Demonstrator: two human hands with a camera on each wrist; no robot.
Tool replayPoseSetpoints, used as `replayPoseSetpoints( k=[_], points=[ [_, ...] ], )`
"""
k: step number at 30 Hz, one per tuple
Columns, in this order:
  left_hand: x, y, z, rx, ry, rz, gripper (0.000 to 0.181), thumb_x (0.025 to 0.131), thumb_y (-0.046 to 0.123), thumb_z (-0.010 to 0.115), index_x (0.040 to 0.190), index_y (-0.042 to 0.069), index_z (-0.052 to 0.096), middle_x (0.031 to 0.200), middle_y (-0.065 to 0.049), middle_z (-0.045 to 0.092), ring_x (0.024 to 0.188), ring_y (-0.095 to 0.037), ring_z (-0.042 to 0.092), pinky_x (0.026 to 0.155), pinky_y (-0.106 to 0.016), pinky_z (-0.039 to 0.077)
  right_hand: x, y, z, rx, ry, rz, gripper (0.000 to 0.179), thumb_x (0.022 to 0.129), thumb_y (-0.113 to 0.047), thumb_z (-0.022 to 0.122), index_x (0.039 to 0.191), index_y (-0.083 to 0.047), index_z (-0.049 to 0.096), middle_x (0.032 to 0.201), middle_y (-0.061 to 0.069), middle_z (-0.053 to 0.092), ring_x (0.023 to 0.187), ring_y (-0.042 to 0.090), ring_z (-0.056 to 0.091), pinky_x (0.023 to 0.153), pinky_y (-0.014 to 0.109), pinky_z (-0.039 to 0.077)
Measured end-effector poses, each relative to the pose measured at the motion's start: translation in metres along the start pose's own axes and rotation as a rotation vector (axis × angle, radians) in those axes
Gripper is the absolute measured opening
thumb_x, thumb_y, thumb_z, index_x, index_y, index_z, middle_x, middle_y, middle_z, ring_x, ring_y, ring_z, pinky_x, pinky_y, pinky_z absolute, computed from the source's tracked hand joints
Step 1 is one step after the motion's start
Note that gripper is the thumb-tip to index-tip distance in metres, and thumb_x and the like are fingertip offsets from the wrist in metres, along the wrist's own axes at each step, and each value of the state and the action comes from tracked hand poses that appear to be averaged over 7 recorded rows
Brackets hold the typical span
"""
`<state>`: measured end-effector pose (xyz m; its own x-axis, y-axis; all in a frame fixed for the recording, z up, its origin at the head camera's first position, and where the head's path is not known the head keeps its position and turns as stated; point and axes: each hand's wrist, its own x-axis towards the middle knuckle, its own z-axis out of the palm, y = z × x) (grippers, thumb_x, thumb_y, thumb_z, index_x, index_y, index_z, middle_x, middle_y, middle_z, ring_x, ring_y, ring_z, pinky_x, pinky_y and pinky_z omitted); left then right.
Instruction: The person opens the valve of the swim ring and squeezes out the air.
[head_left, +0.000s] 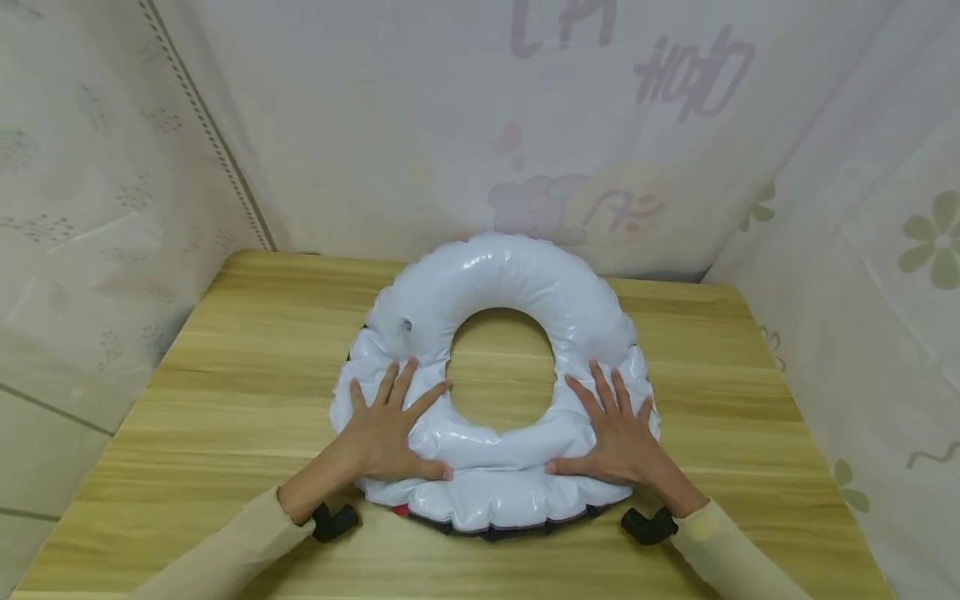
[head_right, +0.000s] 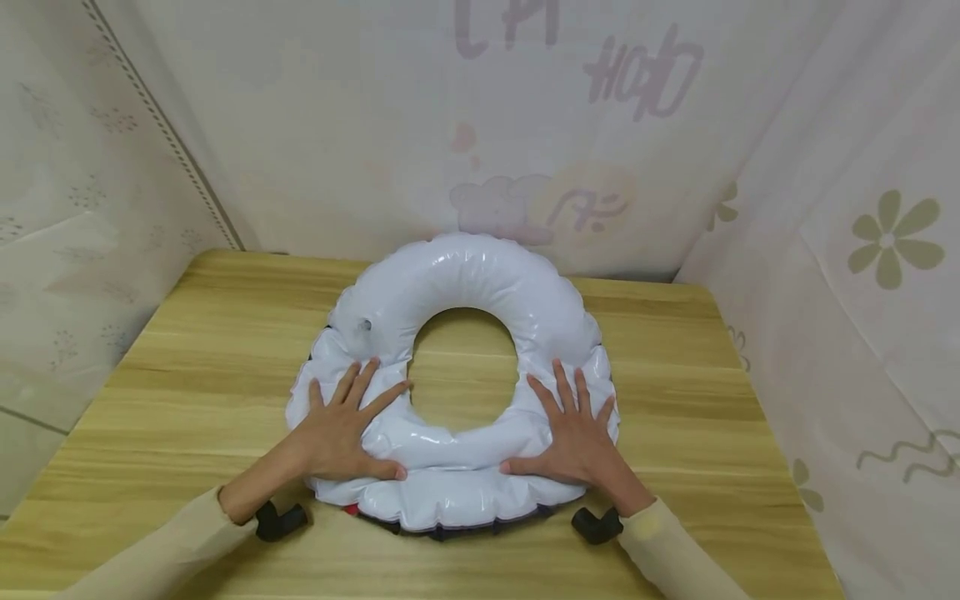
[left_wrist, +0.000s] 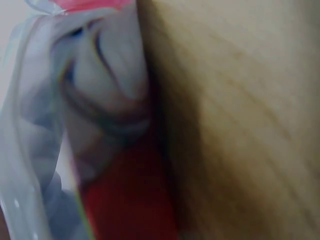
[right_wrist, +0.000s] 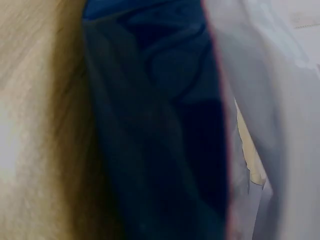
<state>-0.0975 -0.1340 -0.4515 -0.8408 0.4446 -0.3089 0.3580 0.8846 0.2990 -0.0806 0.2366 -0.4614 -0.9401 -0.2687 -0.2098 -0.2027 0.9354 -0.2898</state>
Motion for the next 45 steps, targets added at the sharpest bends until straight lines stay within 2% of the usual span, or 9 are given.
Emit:
replayPoseSetpoints(
  k=[12, 18, 27, 31, 45],
  points=[
    [0.0, 0.0019, -0.0014, 0.03, 0.018, 0.005, 0.118, 0.066, 0.093, 0.063, 0.163, 0.039, 0.023, 0.172, -0.022, 0.004, 0.158, -0.048, 0.008, 0.105, -0.091, 0.006, 0.0019, -0.0022, -0.0002, -0.026, -0.007, 0.004, 0.131, 0.058, -0.094, 0.068, 0.164, -0.032, 0.021, 0.175, 0.011, -0.004, 0.158, 0.049, 0.001, 0.104, 0.092, 0.006],
    [-0.0002, 0.0028, -0.0006, 0.033, 0.006, 0.006, 0.117, 0.067, 0.091, 0.065, 0.163, 0.039, 0.024, 0.172, -0.022, 0.004, 0.158, -0.048, 0.008, 0.105, -0.091, 0.006, 0.0007, -0.0031, 0.0014, -0.027, -0.017, 0.003, 0.132, 0.058, -0.094, 0.068, 0.164, -0.031, 0.021, 0.175, 0.012, -0.003, 0.158, 0.049, 0.003, 0.104, 0.092, 0.008],
    [-0.0026, 0.0039, 0.0016, 0.057, 0.015, 0.005, 0.114, 0.068, 0.091, 0.063, 0.162, 0.041, 0.024, 0.172, -0.022, 0.006, 0.158, -0.048, 0.01, 0.106, -0.09, 0.008, -0.0013, -0.0037, 0.0064, -0.027, 0.019, -0.011, 0.132, 0.058, -0.092, 0.07, 0.164, -0.028, 0.025, 0.174, 0.015, 0.001, 0.156, 0.051, 0.007, 0.102, 0.093, 0.008],
    [-0.0037, 0.005, 0.0022, 0.069, 0.014, 0.007, 0.113, 0.069, 0.091, 0.063, 0.163, 0.041, 0.024, 0.172, -0.022, 0.006, 0.158, -0.048, 0.011, 0.106, -0.09, 0.008, -0.0015, -0.005, 0.0062, -0.037, -0.001, 0.0, 0.131, 0.058, -0.092, 0.069, 0.164, -0.03, 0.024, 0.174, 0.015, 0.0, 0.157, 0.051, 0.005, 0.102, 0.093, 0.009],
    [-0.0013, 0.0063, 0.0013, 0.091, 0.045, 0.009, 0.114, 0.067, 0.091, 0.064, 0.162, 0.04, 0.026, 0.172, -0.022, 0.011, 0.157, -0.047, 0.016, 0.107, -0.089, 0.011, 0.001, -0.0044, 0.0035, -0.043, -0.003, -0.009, 0.129, 0.059, -0.089, 0.072, 0.164, -0.029, 0.026, 0.174, 0.017, 0.002, 0.156, 0.052, 0.007, 0.102, 0.093, 0.01]
  ],
)
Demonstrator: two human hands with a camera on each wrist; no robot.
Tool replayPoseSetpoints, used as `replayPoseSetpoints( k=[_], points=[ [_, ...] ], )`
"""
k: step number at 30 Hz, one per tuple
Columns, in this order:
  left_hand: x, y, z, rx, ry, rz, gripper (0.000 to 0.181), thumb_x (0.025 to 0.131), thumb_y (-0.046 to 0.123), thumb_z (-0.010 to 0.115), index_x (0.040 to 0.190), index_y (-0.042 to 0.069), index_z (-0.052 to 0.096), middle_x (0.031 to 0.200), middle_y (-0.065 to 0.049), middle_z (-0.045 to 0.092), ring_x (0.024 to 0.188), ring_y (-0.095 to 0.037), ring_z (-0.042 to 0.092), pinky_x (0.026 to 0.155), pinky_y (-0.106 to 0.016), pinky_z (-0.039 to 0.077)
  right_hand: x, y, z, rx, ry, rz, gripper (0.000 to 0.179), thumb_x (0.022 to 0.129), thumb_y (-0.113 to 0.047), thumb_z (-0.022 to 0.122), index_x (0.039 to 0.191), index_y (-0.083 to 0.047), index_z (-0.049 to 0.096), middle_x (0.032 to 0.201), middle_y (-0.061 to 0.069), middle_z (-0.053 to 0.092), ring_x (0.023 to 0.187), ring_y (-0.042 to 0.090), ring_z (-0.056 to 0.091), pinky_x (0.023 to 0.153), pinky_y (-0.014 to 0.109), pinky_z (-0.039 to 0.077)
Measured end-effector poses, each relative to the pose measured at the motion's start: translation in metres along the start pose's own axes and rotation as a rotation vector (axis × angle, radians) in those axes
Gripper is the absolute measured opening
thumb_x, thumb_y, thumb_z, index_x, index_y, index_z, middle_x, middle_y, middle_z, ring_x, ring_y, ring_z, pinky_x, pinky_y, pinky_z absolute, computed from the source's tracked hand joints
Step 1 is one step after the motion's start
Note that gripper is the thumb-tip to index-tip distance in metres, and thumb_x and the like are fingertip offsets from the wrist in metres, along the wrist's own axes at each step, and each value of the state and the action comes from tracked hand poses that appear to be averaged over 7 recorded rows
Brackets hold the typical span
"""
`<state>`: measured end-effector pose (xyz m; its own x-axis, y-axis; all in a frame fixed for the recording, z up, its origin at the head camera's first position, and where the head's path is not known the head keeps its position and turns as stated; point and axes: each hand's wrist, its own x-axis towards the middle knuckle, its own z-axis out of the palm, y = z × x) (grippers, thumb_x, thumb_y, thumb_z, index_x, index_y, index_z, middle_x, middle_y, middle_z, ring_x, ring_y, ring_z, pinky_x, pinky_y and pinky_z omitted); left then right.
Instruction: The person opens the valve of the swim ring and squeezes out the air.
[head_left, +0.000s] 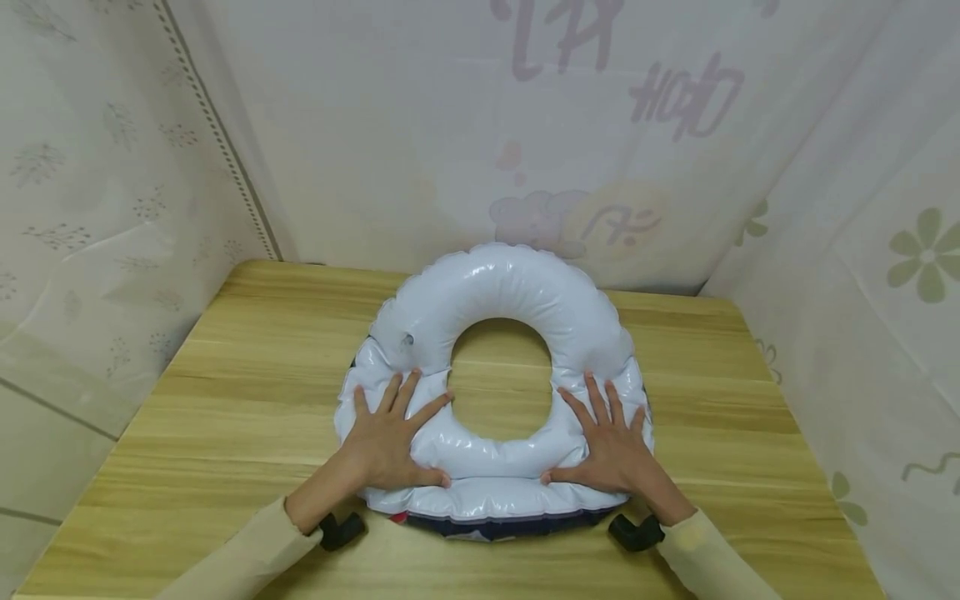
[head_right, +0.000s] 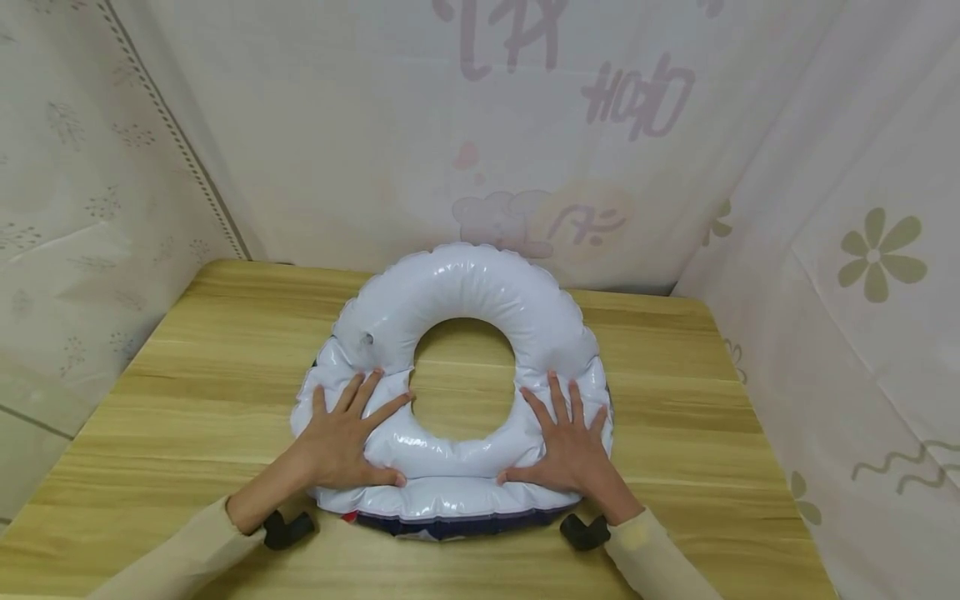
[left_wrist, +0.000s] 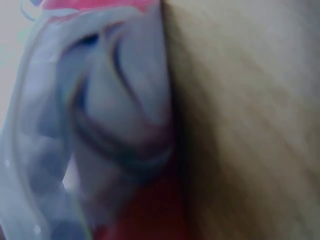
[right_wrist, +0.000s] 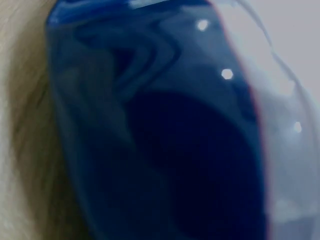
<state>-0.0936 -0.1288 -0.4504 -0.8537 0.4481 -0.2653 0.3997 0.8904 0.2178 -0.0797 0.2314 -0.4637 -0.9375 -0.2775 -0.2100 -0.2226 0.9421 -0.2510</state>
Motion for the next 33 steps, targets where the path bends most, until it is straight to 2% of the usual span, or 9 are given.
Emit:
replayPoseSetpoints(
  k=[6, 12, 14, 16, 18, 20, 25, 29, 33],
  points=[
    [-0.003, 0.0, -0.001, -0.02, -0.001, -0.015, 0.116, 0.065, 0.092, 0.065, 0.161, 0.039, 0.029, 0.172, -0.021, 0.013, 0.157, -0.048, 0.016, 0.108, -0.089, 0.012, -0.002, 0.001, -0.001, 0.016, 0.0, -0.015, 0.13, 0.059, -0.089, 0.073, 0.164, -0.029, 0.025, 0.174, 0.017, 0.002, 0.156, 0.053, 0.007, 0.102, 0.093, 0.009],
    [-0.008, -0.003, -0.003, -0.068, 0.029, -0.018, 0.114, 0.066, 0.089, 0.067, 0.16, 0.034, 0.034, 0.17, -0.022, 0.017, 0.155, -0.05, 0.019, 0.107, -0.089, 0.013, -0.001, 0.005, -0.006, 0.058, -0.043, -0.033, 0.127, 0.062, -0.09, 0.07, 0.165, -0.033, 0.021, 0.175, 0.012, -0.003, 0.157, 0.051, 0.002, 0.104, 0.092, 0.008],
    [-0.01, -0.004, -0.004, -0.109, 0.032, -0.004, 0.114, 0.067, 0.089, 0.067, 0.161, 0.032, 0.035, 0.171, -0.022, 0.016, 0.155, -0.051, 0.017, 0.106, -0.09, 0.012, -0.003, 0.009, -0.01, 0.087, -0.051, -0.046, 0.126, 0.064, -0.089, 0.07, 0.165, -0.033, 0.021, 0.175, 0.011, -0.002, 0.157, 0.051, 0.003, 0.104, 0.091, 0.009],
    [-0.01, -0.006, -0.01, -0.195, 0.026, 0.009, 0.11, 0.071, 0.085, 0.068, 0.16, 0.029, 0.037, 0.171, -0.022, 0.016, 0.155, -0.053, 0.016, 0.104, -0.091, 0.011, -0.005, 0.013, -0.017, 0.115, -0.062, -0.053, 0.121, 0.068, -0.085, 0.071, 0.164, -0.031, 0.023, 0.175, 0.012, 0.001, 0.157, 0.051, 0.005, 0.106, 0.09, 0.012],
    [-0.008, -0.008, -0.021, -0.304, 0.019, -0.001, 0.1, 0.077, 0.078, 0.07, 0.158, 0.026, 0.042, 0.169, -0.024, 0.021, 0.154, -0.053, 0.019, 0.104, -0.091, 0.012, -0.005, 0.017, -0.026, 0.138, -0.067, -0.056, 0.112, 0.075, -0.08, 0.07, 0.164, -0.028, 0.027, 0.174, 0.014, 0.005, 0.156, 0.051, 0.009, 0.11, 0.086, 0.015],
    [-0.005, -0.009, -0.035, -0.4, 0.034, -0.011, 0.086, 0.085, 0.067, 0.071, 0.153, 0.019, 0.049, 0.163, -0.026, 0.032, 0.15, -0.053, 0.029, 0.107, -0.087, 0.02, -0.003, 0.02, -0.038, 0.161, -0.066, -0.059, 0.1, 0.083, -0.073, 0.069, 0.162, -0.024, 0.032, 0.173, 0.017, 0.012, 0.154, 0.053, 0.015, 0.112, 0.081, 0.021],
    [0.01, -0.008, -0.068, -0.525, 0.171, -0.018, 0.058, 0.095, 0.042, 0.072, 0.139, 0.005, 0.062, 0.143, -0.02, 0.061, 0.137, -0.042, 0.054, 0.108, -0.061, 0.047, 0.014, 0.023, -0.07, 0.256, -0.016, -0.092, 0.077, 0.094, -0.052, 0.07, 0.155, -0.012, 0.044, 0.168, 0.024, 0.025, 0.152, 0.051, 0.026, 0.115, 0.073, 0.029],
    [0.028, 0.0, -0.086, -0.606, 0.301, 0.016, 0.048, 0.095, 0.033, 0.072, 0.134, 0.005, 0.066, 0.136, -0.013, 0.068, 0.133, -0.033, 0.06, 0.108, -0.054, 0.049, 0.037, 0.022, -0.087, 0.317, 0.023, -0.095, 0.073, 0.097, -0.048, 0.068, 0.155, -0.011, 0.043, 0.168, 0.022, 0.024, 0.154, 0.047, 0.024, 0.118, 0.071, 0.026],
    [0.051, 0.008, -0.096, -0.641, 0.418, 0.078, 0.043, 0.097, 0.029, 0.07, 0.132, 0.005, 0.067, 0.134, -0.011, 0.069, 0.131, -0.03, 0.062, 0.11, -0.05, 0.048, 0.059, 0.02, -0.098, 0.34, 0.055, -0.079, 0.074, 0.098, -0.048, 0.066, 0.158, -0.016, 0.039, 0.171, 0.018, 0.019, 0.157, 0.045, 0.018, 0.12, 0.071, 0.023]
  ],
)
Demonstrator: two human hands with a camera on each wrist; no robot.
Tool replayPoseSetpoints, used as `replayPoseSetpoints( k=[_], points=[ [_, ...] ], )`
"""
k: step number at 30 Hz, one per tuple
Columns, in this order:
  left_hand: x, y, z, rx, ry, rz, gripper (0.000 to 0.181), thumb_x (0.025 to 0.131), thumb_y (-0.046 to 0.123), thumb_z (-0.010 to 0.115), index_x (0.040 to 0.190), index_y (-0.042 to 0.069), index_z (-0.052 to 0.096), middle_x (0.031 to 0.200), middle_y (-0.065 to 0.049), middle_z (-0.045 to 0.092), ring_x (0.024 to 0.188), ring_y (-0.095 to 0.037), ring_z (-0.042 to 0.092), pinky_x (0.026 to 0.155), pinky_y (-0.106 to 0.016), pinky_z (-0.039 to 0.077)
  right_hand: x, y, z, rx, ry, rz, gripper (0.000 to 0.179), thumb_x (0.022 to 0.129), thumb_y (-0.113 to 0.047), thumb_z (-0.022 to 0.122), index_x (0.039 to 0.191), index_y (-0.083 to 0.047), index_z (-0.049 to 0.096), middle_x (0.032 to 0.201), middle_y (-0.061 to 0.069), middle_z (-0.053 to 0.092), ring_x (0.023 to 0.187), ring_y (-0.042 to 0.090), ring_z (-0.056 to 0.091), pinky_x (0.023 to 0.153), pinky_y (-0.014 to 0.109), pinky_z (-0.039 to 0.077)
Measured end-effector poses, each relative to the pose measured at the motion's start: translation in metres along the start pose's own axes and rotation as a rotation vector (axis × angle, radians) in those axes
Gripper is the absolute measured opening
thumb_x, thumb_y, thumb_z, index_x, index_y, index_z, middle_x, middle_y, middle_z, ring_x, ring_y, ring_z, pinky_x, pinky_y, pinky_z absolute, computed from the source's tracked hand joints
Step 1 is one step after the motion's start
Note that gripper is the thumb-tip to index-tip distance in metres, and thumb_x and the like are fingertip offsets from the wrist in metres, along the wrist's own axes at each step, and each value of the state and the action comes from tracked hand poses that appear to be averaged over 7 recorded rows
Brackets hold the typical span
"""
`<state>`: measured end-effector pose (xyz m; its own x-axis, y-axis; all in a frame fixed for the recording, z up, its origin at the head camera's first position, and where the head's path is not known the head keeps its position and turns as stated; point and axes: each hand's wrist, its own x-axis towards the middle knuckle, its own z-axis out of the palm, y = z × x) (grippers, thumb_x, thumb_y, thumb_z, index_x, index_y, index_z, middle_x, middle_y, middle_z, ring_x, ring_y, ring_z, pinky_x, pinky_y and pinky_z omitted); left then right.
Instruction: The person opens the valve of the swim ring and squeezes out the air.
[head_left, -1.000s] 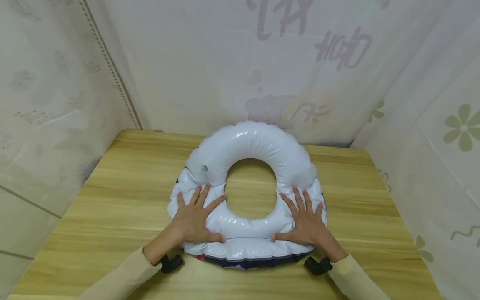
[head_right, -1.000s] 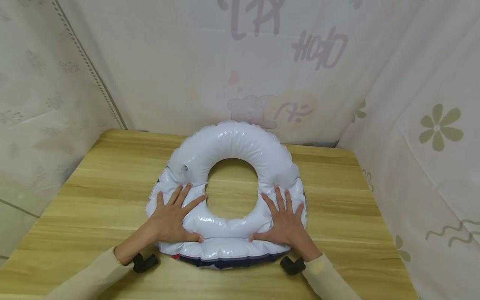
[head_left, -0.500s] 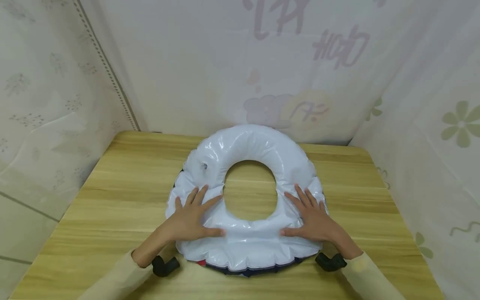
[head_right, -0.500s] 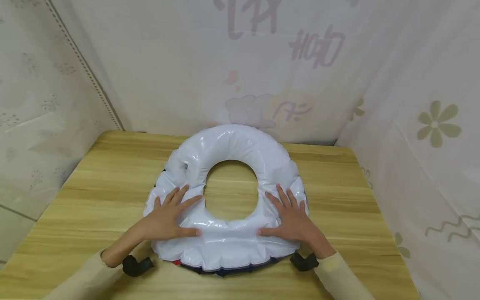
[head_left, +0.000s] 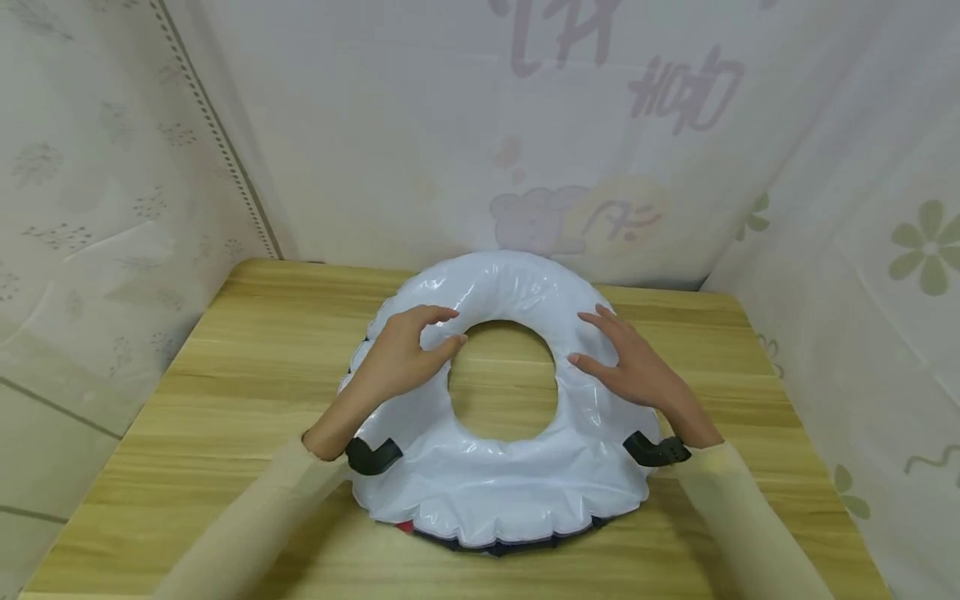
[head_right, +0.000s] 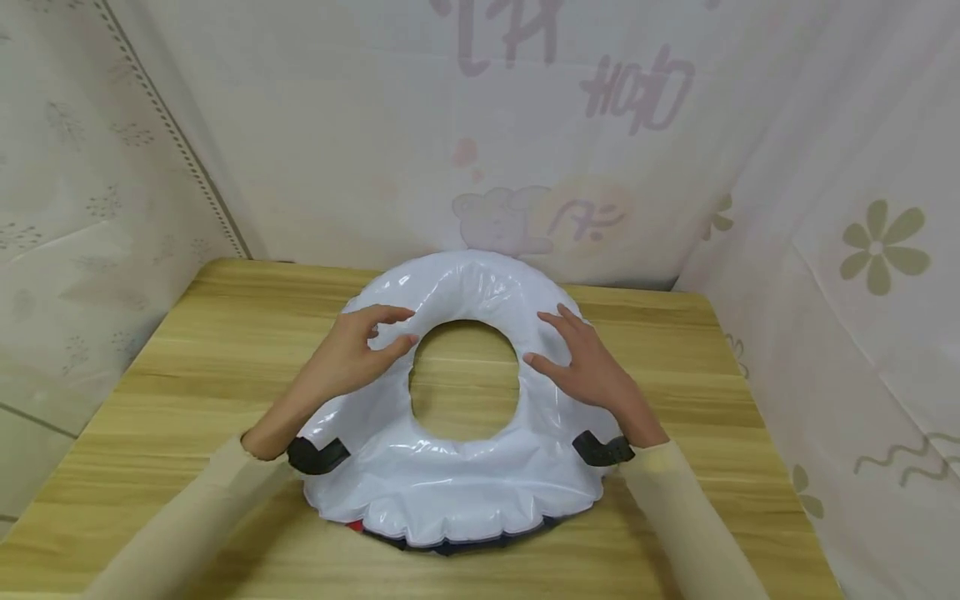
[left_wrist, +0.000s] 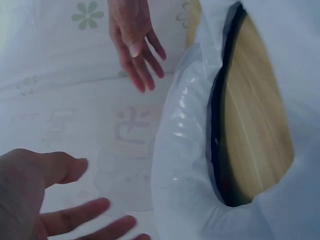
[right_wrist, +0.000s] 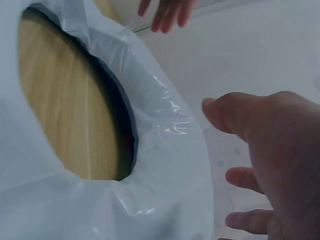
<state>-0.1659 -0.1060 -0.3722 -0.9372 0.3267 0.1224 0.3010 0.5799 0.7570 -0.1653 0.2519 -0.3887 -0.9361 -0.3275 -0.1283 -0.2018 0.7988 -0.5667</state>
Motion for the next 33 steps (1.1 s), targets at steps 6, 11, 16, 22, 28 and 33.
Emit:
replayPoseSetpoints(
  k=[6, 11, 16, 22, 28, 33],
  points=[
    [0.036, -0.005, 0.017, -0.029, 0.097, 0.114, 0.04, 0.099, 0.024, 0.067, 0.133, 0.004, 0.065, 0.132, -0.013, 0.068, 0.129, -0.029, 0.061, 0.109, -0.047, 0.048, 0.033, -0.003, 0.003, 0.009, 0.058, -0.001, 0.078, 0.098, -0.052, 0.064, 0.162, -0.02, 0.031, 0.173, 0.015, 0.014, 0.158, 0.042, 0.018, 0.121, 0.069, 0.023],
    [0.061, -0.01, 0.035, -0.034, 0.139, 0.108, 0.039, 0.099, 0.026, 0.066, 0.134, 0.008, 0.064, 0.135, -0.013, 0.063, 0.135, -0.033, 0.052, 0.114, -0.049, 0.042, 0.061, -0.005, 0.011, 0.001, 0.122, -0.001, 0.079, 0.098, -0.053, 0.063, 0.162, -0.02, 0.031, 0.172, 0.018, 0.012, 0.157, 0.046, 0.015, 0.121, 0.071, 0.02],
    [0.088, -0.018, 0.051, -0.063, 0.21, 0.079, 0.04, 0.098, 0.024, 0.067, 0.133, 0.004, 0.065, 0.139, -0.016, 0.057, 0.142, -0.037, 0.04, 0.118, -0.052, 0.037, 0.088, -0.01, 0.019, 0.024, 0.175, 0.019, 0.078, 0.097, -0.051, 0.065, 0.161, -0.019, 0.033, 0.171, 0.023, 0.009, 0.156, 0.052, 0.004, 0.121, 0.074, 0.012],
    [0.115, -0.029, 0.07, 0.022, 0.275, -0.003, 0.046, 0.097, 0.029, 0.067, 0.137, 0.007, 0.063, 0.154, -0.018, 0.046, 0.157, -0.042, 0.017, 0.125, -0.061, 0.024, 0.115, -0.014, 0.038, 0.049, 0.24, 0.061, 0.075, 0.097, -0.055, 0.063, 0.16, -0.027, 0.035, 0.172, 0.022, 0.004, 0.157, 0.051, -0.003, 0.12, 0.076, 0.01],
    [0.126, -0.039, 0.087, 0.196, 0.29, -0.026, 0.048, 0.096, 0.033, 0.065, 0.141, 0.014, 0.062, 0.16, -0.015, 0.043, 0.159, -0.041, 0.014, 0.127, -0.063, 0.016, 0.131, -0.007, 0.056, -0.044, 0.306, 0.079, 0.078, 0.095, -0.059, 0.062, 0.161, -0.03, 0.034, 0.173, 0.018, -0.001, 0.157, 0.05, -0.005, 0.123, 0.07, 0.0],
    [0.125, -0.048, 0.093, 0.286, 0.261, -0.089, 0.052, 0.099, 0.04, 0.059, 0.148, 0.023, 0.055, 0.165, -0.013, 0.036, 0.16, -0.039, 0.011, 0.121, -0.075, 0.01, 0.137, -0.002, 0.07, -0.069, 0.355, 0.099, 0.077, 0.094, -0.063, 0.06, 0.16, -0.033, 0.036, 0.174, 0.013, -0.003, 0.157, 0.05, -0.004, 0.121, 0.074, -0.003]
  ],
)
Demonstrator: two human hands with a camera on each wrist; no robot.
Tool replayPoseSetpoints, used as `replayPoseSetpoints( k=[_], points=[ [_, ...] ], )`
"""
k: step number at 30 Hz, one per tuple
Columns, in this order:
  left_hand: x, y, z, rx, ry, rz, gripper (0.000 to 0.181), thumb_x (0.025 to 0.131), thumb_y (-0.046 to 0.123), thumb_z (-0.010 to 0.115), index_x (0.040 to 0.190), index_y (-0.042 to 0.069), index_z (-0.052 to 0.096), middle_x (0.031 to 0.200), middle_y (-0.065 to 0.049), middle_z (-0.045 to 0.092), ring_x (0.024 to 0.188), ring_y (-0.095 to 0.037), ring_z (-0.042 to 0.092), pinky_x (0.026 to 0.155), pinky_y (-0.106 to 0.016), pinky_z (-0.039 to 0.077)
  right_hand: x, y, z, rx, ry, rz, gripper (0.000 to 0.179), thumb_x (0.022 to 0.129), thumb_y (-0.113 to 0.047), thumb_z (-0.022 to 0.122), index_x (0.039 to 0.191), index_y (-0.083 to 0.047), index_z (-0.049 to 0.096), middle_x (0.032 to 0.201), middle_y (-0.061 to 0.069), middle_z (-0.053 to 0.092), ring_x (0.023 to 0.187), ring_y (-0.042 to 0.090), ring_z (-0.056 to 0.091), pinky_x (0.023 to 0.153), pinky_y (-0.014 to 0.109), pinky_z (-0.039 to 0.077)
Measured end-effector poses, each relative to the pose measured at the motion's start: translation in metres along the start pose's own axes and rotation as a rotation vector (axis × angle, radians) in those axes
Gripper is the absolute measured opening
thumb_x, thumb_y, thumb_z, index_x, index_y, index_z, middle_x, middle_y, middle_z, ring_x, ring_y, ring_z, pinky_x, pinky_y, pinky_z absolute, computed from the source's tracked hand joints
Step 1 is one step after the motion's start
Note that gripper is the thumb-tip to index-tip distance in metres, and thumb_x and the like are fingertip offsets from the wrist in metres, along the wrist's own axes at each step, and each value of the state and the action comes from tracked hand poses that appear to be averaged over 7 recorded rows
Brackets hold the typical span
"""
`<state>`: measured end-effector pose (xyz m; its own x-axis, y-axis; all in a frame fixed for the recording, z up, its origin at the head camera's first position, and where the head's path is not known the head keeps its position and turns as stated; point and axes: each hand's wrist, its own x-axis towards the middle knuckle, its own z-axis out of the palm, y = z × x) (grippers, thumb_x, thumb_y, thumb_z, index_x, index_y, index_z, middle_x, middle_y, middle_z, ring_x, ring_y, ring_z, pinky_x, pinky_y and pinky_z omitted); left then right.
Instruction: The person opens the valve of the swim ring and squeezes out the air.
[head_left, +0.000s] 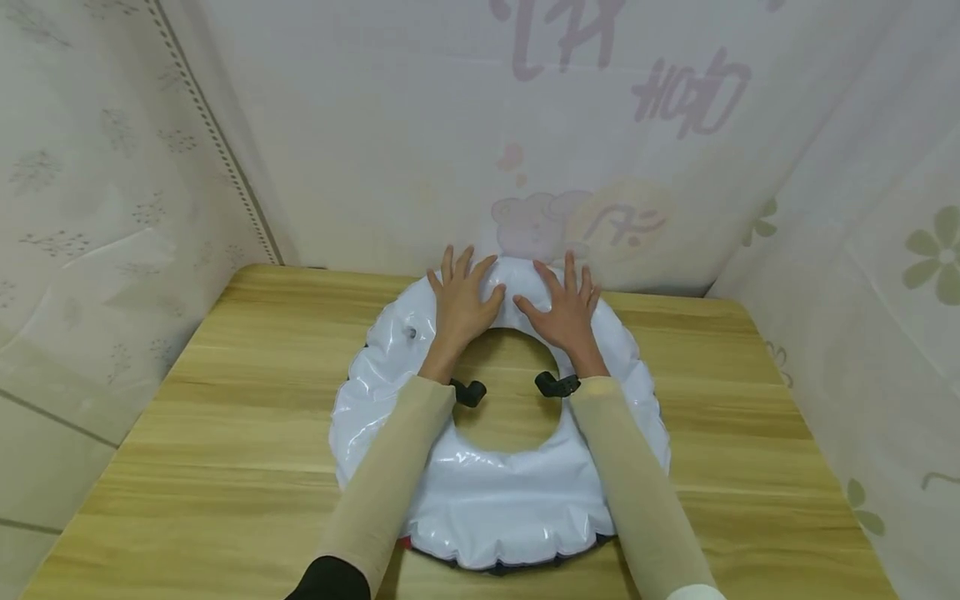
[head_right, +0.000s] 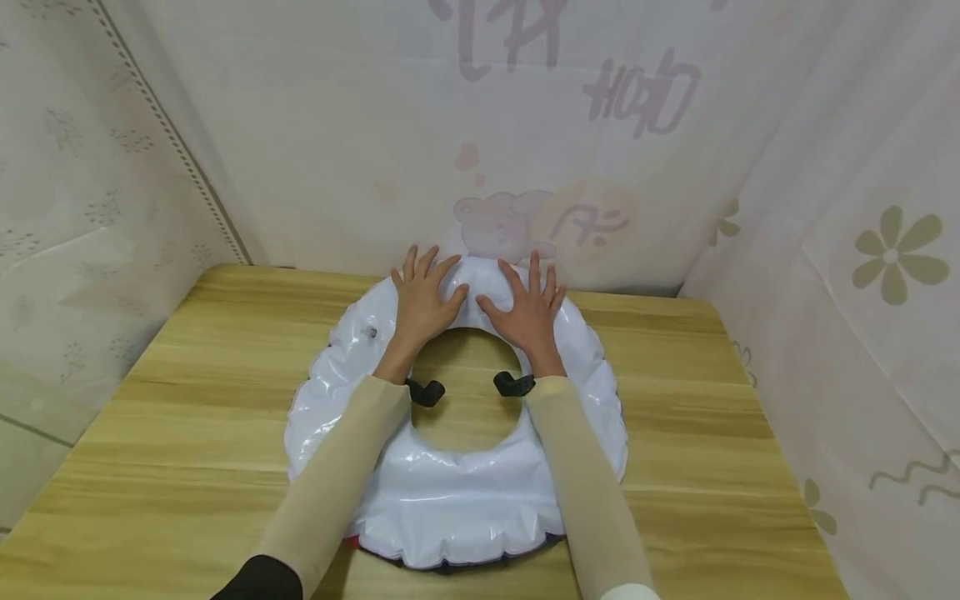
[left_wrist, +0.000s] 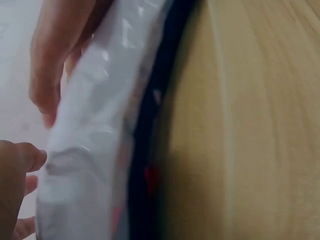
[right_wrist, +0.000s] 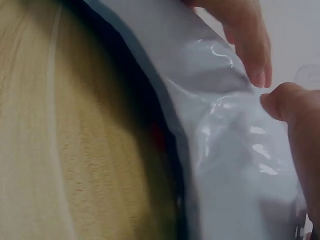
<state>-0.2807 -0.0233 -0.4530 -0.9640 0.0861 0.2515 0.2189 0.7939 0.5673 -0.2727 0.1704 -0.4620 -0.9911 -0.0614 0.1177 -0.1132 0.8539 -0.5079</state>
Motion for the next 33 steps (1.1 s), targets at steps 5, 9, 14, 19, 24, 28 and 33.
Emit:
replayPoseSetpoints(
  k=[5, 9, 14, 19, 24, 28, 33],
  points=[
    [-0.005, -0.011, 0.01, -0.008, -0.04, -0.039, 0.057, 0.102, 0.044, 0.052, 0.155, 0.027, 0.046, 0.17, -0.015, 0.024, 0.159, -0.045, 0.01, 0.12, -0.077, 0.006, 0.0, 0.002, 0.013, 0.034, 0.017, 0.014, 0.079, 0.094, -0.064, 0.059, 0.162, -0.032, 0.032, 0.174, 0.014, -0.005, 0.158, 0.049, -0.005, 0.121, 0.074, -0.002],
    [-0.011, -0.02, 0.022, -0.026, -0.058, -0.037, 0.056, 0.104, 0.049, 0.044, 0.157, 0.028, 0.043, 0.171, -0.017, 0.021, 0.157, -0.049, 0.012, 0.121, -0.075, 0.007, -0.002, 0.007, 0.023, 0.032, -0.009, 0.027, 0.08, 0.095, -0.069, 0.052, 0.163, -0.034, 0.027, 0.174, 0.013, -0.01, 0.157, 0.049, -0.009, 0.121, 0.074, -0.005],
    [-0.016, -0.022, 0.03, -0.056, -0.103, -0.03, 0.057, 0.107, 0.055, 0.036, 0.159, 0.032, 0.039, 0.172, -0.017, 0.014, 0.158, -0.05, 0.006, 0.122, -0.074, 0.003, -0.005, 0.011, 0.032, 0.021, -0.052, 0.053, 0.082, 0.094, -0.081, 0.038, 0.163, -0.041, 0.021, 0.174, 0.01, -0.013, 0.157, 0.05, -0.012, 0.117, 0.078, -0.01],
    [-0.017, -0.019, 0.031, -0.074, -0.141, -0.047, 0.058, 0.107, 0.056, 0.035, 0.16, 0.033, 0.036, 0.173, -0.016, 0.009, 0.158, -0.049, 0.003, 0.123, -0.072, 0.0, -0.005, 0.012, 0.034, 0.024, -0.045, 0.055, 0.079, 0.096, -0.081, 0.03, 0.163, -0.042, 0.02, 0.174, 0.01, -0.012, 0.157, 0.05, -0.011, 0.117, 0.078, -0.01],
    [-0.015, -0.018, 0.031, -0.06, -0.174, -0.052, 0.06, 0.107, 0.059, 0.033, 0.161, 0.034, 0.035, 0.174, -0.015, 0.008, 0.158, -0.049, 0.002, 0.123, -0.072, 0.0, -0.006, 0.013, 0.034, 0.013, -0.039, 0.052, 0.071, 0.101, -0.073, 0.031, 0.163, -0.04, 0.022, 0.174, 0.012, -0.008, 0.157, 0.05, -0.01, 0.118, 0.077, -0.01],
    [-0.014, -0.018, 0.032, -0.045, -0.188, -0.057, 0.059, 0.106, 0.059, 0.033, 0.16, 0.034, 0.035, 0.174, -0.014, 0.008, 0.159, -0.048, 0.002, 0.123, -0.072, -0.001, -0.005, 0.014, 0.036, 0.006, -0.041, 0.051, 0.07, 0.102, -0.071, 0.032, 0.163, -0.039, 0.023, 0.174, 0.014, -0.006, 0.158, 0.049, -0.009, 0.118, 0.077, -0.01],
    [-0.012, -0.018, 0.031, -0.021, -0.202, -0.064, 0.058, 0.107, 0.057, 0.034, 0.16, 0.035, 0.035, 0.173, -0.015, 0.011, 0.159, -0.047, 0.002, 0.124, -0.071, 0.0, -0.002, 0.014, 0.038, 0.009, -0.038, 0.05, 0.07, 0.102, -0.069, 0.034, 0.163, -0.036, 0.026, 0.174, 0.015, -0.003, 0.158, 0.05, -0.006, 0.117, 0.078, -0.011]
  ],
)
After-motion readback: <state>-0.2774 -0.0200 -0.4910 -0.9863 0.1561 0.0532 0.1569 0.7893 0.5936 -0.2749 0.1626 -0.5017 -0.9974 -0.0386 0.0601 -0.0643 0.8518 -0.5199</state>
